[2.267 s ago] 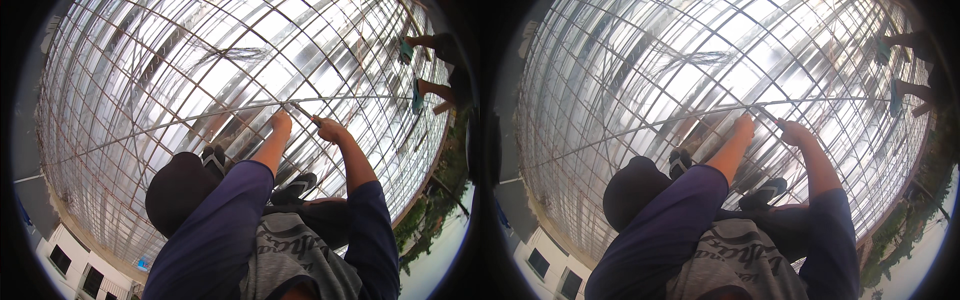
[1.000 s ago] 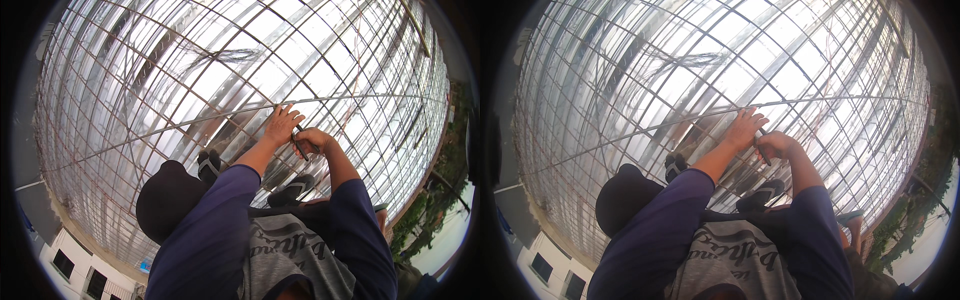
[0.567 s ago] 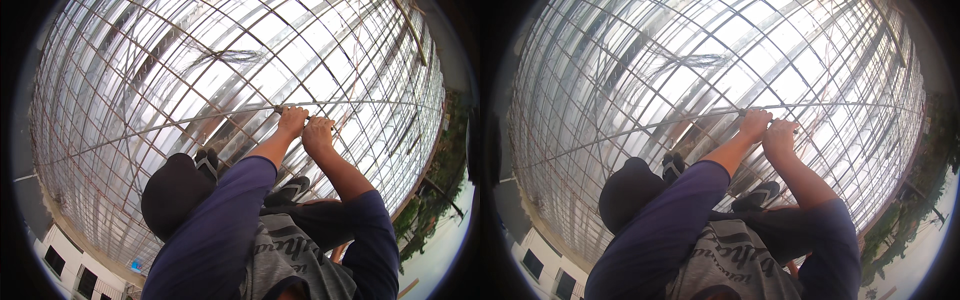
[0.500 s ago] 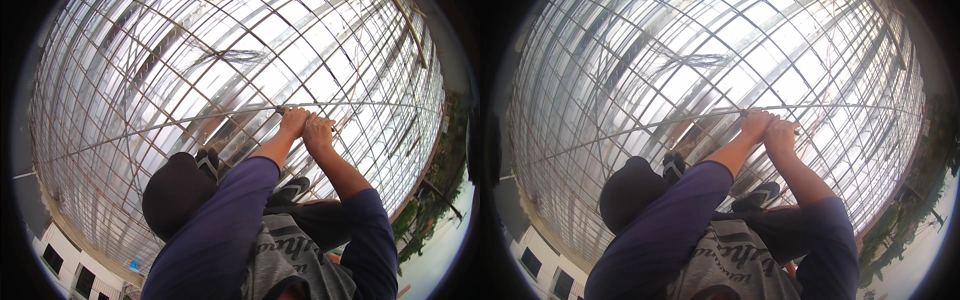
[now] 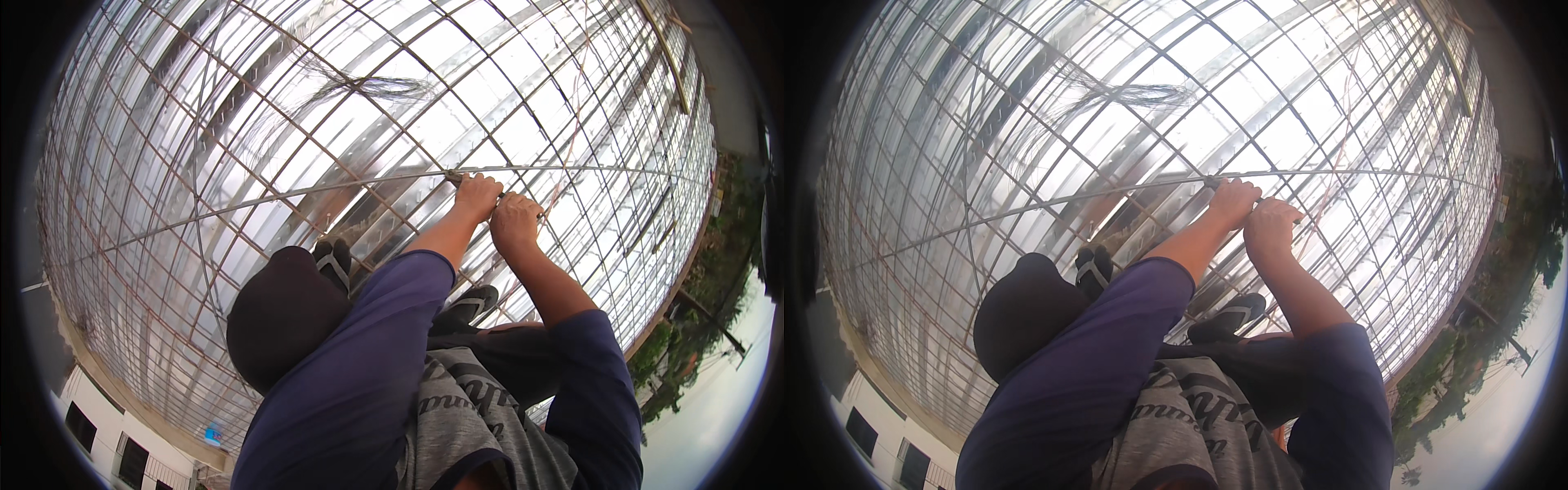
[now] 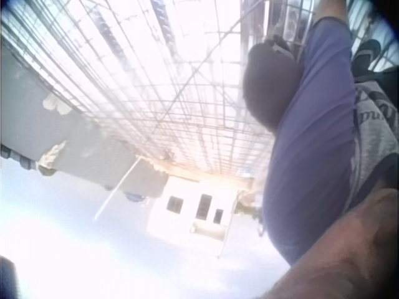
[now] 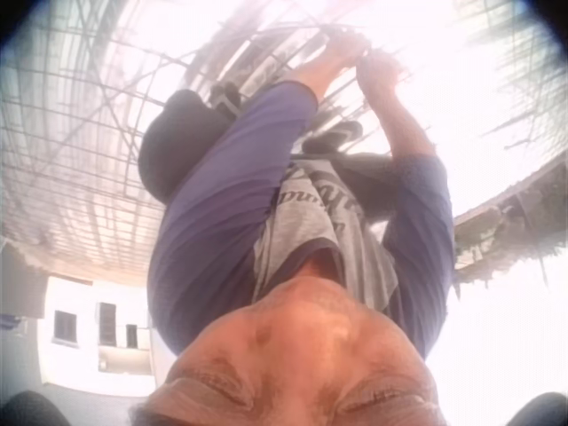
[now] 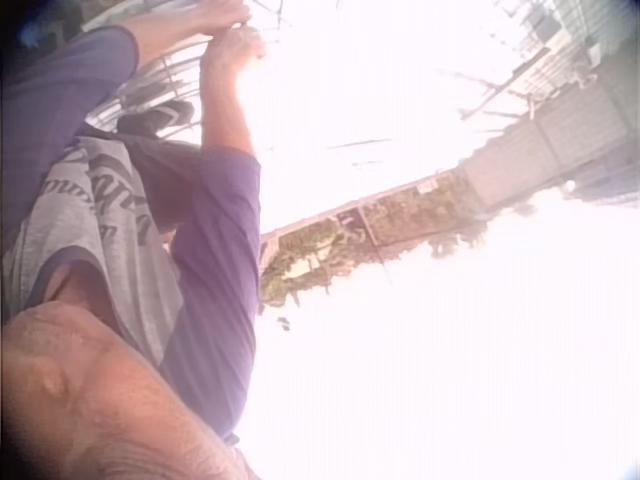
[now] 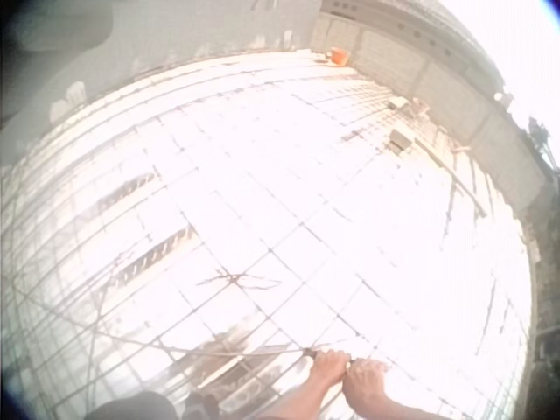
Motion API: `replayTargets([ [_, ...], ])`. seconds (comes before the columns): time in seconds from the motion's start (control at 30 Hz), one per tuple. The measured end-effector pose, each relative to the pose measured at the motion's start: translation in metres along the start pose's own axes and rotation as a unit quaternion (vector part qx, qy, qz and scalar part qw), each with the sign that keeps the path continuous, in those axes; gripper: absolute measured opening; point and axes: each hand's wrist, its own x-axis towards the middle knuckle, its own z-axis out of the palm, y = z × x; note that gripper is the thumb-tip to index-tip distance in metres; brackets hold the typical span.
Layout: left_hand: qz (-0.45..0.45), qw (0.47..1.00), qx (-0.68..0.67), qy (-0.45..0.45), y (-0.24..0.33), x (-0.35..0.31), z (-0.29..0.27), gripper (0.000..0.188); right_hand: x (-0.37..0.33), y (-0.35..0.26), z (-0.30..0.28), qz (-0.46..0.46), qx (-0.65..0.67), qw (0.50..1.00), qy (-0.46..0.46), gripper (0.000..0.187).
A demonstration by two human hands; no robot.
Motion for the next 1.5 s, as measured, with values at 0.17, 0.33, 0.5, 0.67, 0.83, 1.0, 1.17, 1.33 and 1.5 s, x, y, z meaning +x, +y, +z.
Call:
replayTargets([
  [0.17, -0.007, 0.999, -0.005, -0.053, 0.003, 0.006, -0.005, 0.02, 0.016, 0.015, 0.009, -0.006, 0.111, 0.993, -0.044, 0.023],
  [0.33, -0.043, 0.999, 0.007, -0.027, 0.006, 0.008, 0.001, 0.022, 0.025, 0.026, 0.025, -0.028, 0.224, 0.974, -0.012, 0.021],
  [0.5, -0.023, 0.996, -0.008, -0.088, -0.004, 0.0, -0.006, 0.023, 0.026, 0.03, 0.006, -0.07, 0.273, 0.946, -0.16, 0.028],
  [0.67, 0.106, 0.984, 0.024, 0.145, -0.013, -0.057, 0.005, 0.055, 0.014, 0.029, 0.02, 0.022, 0.649, 0.608, -0.456, 0.025],
  [0.83, 0.117, 0.986, 0.027, 0.111, -0.019, -0.048, 0.014, 0.027, 0.012, 0.022, 0.024, 0.037, 0.729, 0.484, -0.483, 0.026],
  [1.0, 0.036, 0.997, -0.006, 0.072, 0.001, -0.018, 0.0, 0.02, 0.004, 0.017, -0.024, 0.015, 0.289, 0.954, -0.082, 0.034],
  [1.17, 0.048, 0.991, -0.124, 0.006, -0.009, -0.016, -0.012, 0.02, 0.014, 0.014, 0.003, -0.057, 0.248, 0.963, -0.091, 0.022],
  [1.33, 0.117, 0.958, -0.085, 0.246, -0.016, -0.054, -0.007, 0.023, 0.03, 0.02, -0.029, 0.038, 0.446, 0.781, -0.436, 0.027],
  [1.5, 0.086, 0.984, -0.002, 0.155, -0.019, -0.044, 0.001, 0.021, 0.021, 0.023, 0.007, 0.032, 0.653, 0.619, -0.435, 0.026],
])
